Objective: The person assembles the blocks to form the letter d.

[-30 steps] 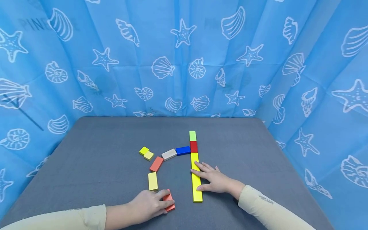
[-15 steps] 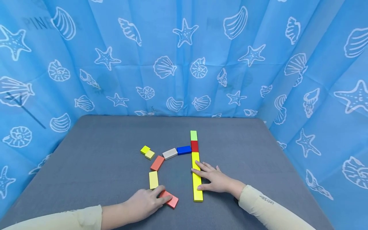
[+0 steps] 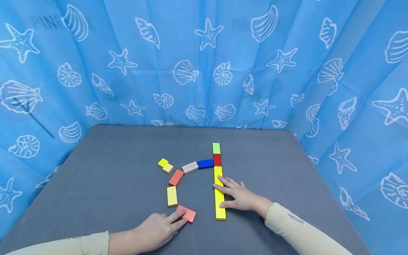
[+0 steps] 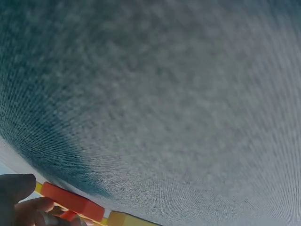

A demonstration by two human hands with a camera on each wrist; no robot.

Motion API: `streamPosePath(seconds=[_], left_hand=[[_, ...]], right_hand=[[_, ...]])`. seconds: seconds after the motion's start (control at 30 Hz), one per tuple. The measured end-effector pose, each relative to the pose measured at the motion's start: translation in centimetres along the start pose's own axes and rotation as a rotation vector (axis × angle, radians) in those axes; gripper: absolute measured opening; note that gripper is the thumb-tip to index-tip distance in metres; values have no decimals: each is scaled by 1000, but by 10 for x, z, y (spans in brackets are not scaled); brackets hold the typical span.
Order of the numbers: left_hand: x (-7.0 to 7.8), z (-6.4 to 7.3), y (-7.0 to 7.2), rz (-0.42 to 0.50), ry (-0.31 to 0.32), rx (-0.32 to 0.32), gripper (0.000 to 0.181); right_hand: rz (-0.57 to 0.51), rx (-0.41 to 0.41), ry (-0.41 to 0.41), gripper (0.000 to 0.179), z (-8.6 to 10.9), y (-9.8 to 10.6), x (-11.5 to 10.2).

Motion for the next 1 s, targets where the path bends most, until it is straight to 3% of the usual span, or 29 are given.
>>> streamPosePath(seconds=[0.33,0.87,1.0], left_hand=[[1,0,-1,-19,56,29,42],[-1,0,1,18,39,36,40],[-9,1,3,47,47,83,38]], right_hand=[[-5,-4,8,72,-1,1,2],[-13,-9,8,71,-1,0,2],[-15,-9,11,71,0,0,2]])
Point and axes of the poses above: each hand's wrist, its own z-axis away from the middle knuckle, its own y-axis out of the back of the hand, x = y × z, the point moved 5 cm from there along -z, towards the middle knuckle, and after that the axes turned 10 degrees about -z, right-handed, at the moved point
